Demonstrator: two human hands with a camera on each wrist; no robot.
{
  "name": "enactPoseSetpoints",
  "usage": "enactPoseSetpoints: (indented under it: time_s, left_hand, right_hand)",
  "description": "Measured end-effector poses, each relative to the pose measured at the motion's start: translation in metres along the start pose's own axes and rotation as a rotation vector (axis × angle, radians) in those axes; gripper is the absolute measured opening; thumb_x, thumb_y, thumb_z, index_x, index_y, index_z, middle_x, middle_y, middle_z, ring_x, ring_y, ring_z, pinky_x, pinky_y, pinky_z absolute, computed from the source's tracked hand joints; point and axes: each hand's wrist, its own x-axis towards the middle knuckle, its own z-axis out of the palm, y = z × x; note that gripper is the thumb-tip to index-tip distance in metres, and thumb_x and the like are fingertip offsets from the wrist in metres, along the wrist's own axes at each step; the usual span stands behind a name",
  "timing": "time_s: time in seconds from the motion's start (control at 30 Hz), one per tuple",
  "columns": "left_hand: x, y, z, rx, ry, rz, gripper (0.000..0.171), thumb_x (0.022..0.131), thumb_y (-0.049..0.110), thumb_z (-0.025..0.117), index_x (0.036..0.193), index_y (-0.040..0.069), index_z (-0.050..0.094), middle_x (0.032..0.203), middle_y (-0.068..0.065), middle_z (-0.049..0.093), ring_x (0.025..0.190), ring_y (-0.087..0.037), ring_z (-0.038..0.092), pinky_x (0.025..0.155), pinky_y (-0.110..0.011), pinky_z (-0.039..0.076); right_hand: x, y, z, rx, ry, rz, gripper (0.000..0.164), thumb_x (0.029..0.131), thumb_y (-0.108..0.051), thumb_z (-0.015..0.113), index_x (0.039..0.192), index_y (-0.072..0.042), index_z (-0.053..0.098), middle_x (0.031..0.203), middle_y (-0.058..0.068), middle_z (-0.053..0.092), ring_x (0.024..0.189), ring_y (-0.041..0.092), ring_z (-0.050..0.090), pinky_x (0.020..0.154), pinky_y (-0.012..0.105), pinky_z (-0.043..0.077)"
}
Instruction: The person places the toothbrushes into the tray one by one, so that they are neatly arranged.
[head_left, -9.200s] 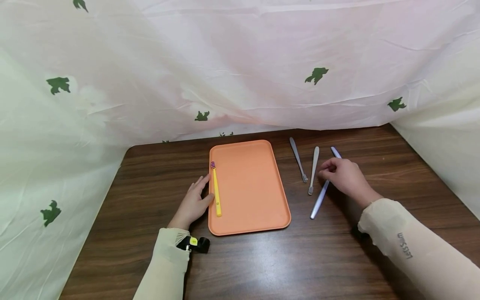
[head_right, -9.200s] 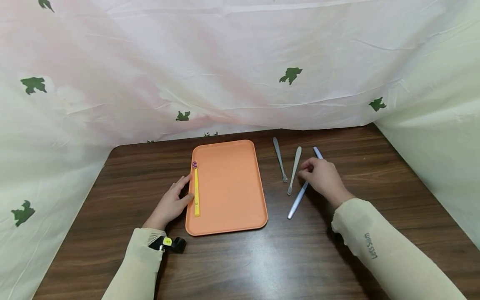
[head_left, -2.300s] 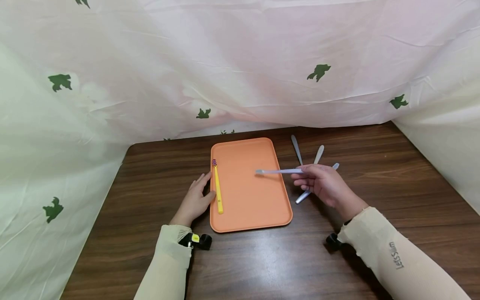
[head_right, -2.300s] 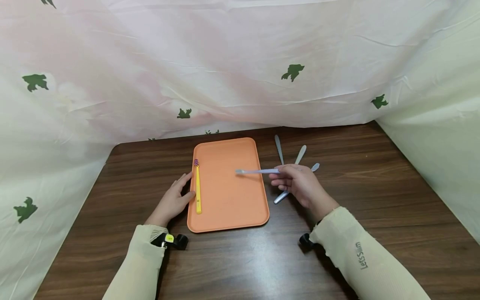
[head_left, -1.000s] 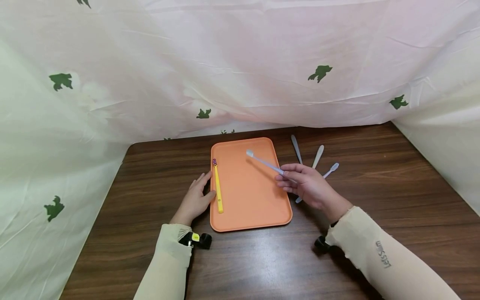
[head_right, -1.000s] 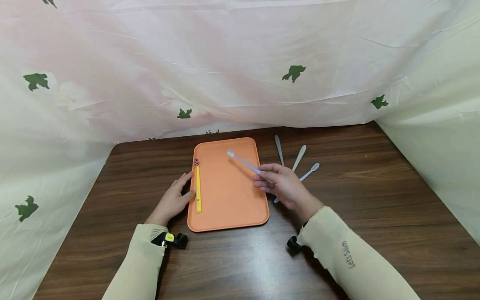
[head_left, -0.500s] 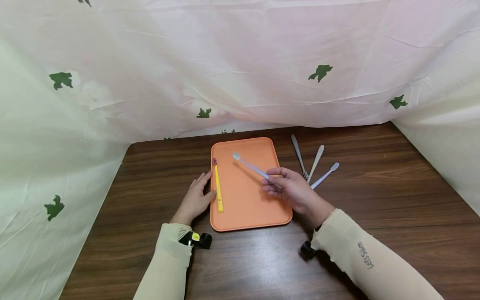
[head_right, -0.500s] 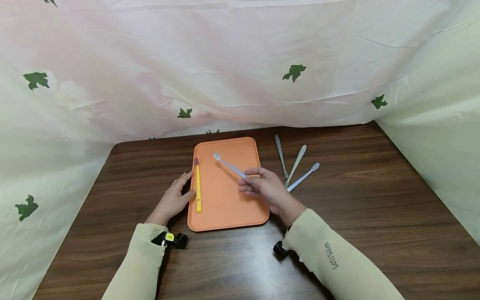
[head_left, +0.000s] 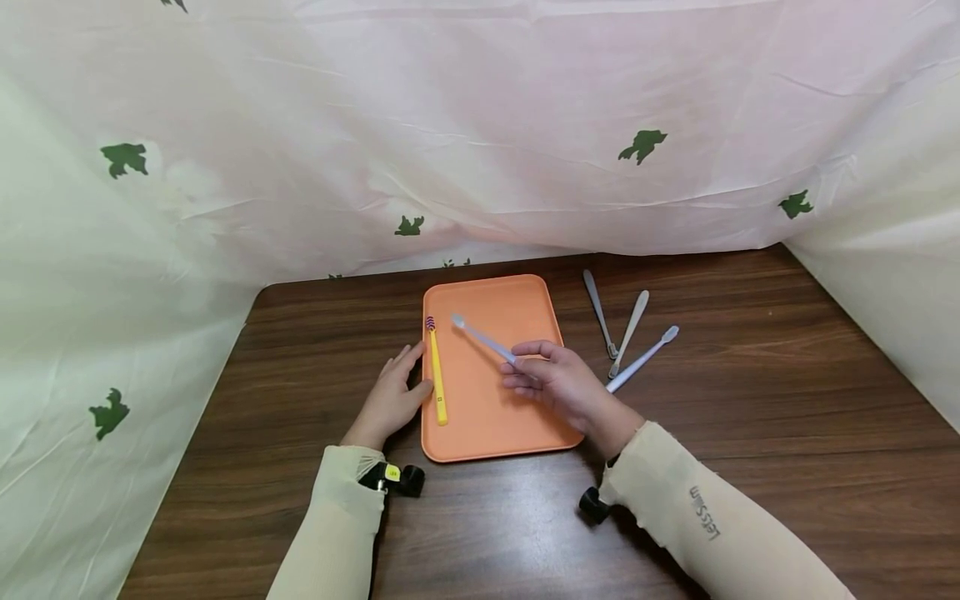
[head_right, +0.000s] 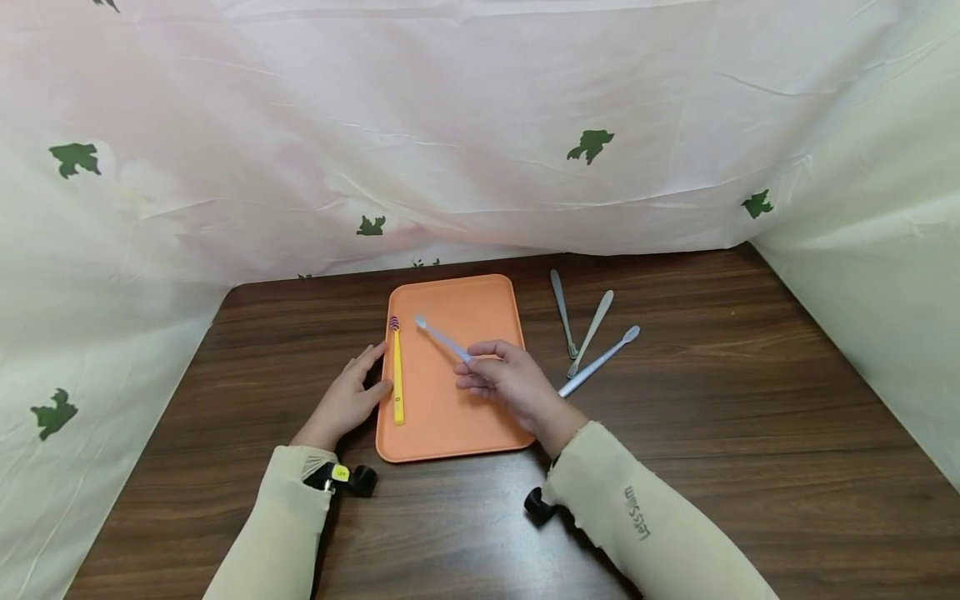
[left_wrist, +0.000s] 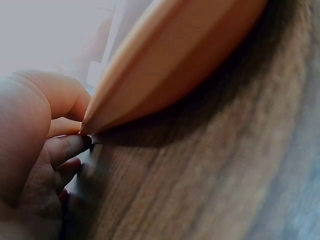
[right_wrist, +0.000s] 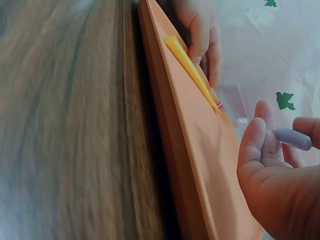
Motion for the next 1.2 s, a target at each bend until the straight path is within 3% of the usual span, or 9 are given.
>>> enactPoseSetpoints:
  time_s: [0.2, 0.33, 0.57, 0.77, 0.97, 1.2]
  left_hand:
    - [-0.001, 0.001, -0.001, 0.001, -0.004, 0.001, 0.064, 0.098, 0.015, 0.058, 0.157, 0.007, 0.033, 0.161, -0.012, 0.033, 0.153, -0.029, 0.016, 0.125, -0.049, 0.006]
    - [-0.001, 0.001, -0.001, 0.006, -0.003, -0.002, 0.064, 0.098, 0.015, 0.058, 0.157, 0.007, 0.033, 0.161, -0.012, 0.033, 0.153, -0.029, 0.016, 0.125, -0.049, 0.006]
    - [0.0, 0.001, -0.001, 0.02, 0.011, 0.002, 0.064, 0.097, 0.015, 0.058, 0.156, 0.006, 0.035, 0.16, -0.012, 0.035, 0.153, -0.03, 0.018, 0.125, -0.049, 0.007]
    - [0.001, 0.001, 0.0, 0.023, 0.01, -0.007, 0.065, 0.097, 0.015, 0.06, 0.156, 0.007, 0.036, 0.159, -0.013, 0.036, 0.152, -0.031, 0.018, 0.124, -0.051, 0.008]
    - [0.002, 0.001, 0.0, 0.024, 0.005, -0.025, 0.065, 0.097, 0.016, 0.06, 0.157, 0.009, 0.036, 0.16, -0.013, 0.036, 0.153, -0.032, 0.017, 0.124, -0.052, 0.008]
    - [0.002, 0.0, 0.0, 0.027, 0.005, -0.032, 0.065, 0.097, 0.017, 0.06, 0.157, 0.01, 0.036, 0.16, -0.014, 0.035, 0.152, -0.034, 0.017, 0.124, -0.053, 0.009]
  right_hand:
    - [0.004, 0.006, 0.015, -0.02, -0.003, 0.001, 0.034, 0.103, -0.005, 0.051, 0.135, 0.006, 0.045, 0.124, 0.03, 0.063, 0.101, 0.027, 0.071, 0.09, 0.036, 0.057]
    - [0.007, 0.01, 0.024, -0.024, -0.022, 0.007, 0.038, 0.101, -0.005, 0.053, 0.137, 0.006, 0.044, 0.129, 0.031, 0.061, 0.098, 0.024, 0.072, 0.089, 0.036, 0.057]
    - [0.007, 0.018, 0.034, -0.043, -0.131, 0.056, 0.054, 0.099, -0.003, 0.056, 0.15, 0.0, 0.038, 0.139, 0.028, 0.055, 0.101, 0.023, 0.071, 0.087, 0.035, 0.057]
    - [0.008, 0.023, 0.038, 0.02, -0.187, 0.113, 0.064, 0.096, 0.004, 0.058, 0.154, -0.003, 0.032, 0.142, 0.027, 0.052, 0.115, 0.027, 0.066, 0.098, 0.042, 0.054]
    - [0.007, 0.024, 0.042, 0.061, -0.233, 0.119, 0.076, 0.089, 0.015, 0.059, 0.155, 0.001, 0.026, 0.145, 0.031, 0.047, 0.126, 0.032, 0.059, 0.106, 0.047, 0.047]
    - [0.007, 0.027, 0.047, 0.07, -0.225, 0.142, 0.068, 0.093, 0.013, 0.056, 0.154, 0.004, 0.025, 0.137, 0.031, 0.055, 0.119, 0.028, 0.064, 0.1, 0.042, 0.052]
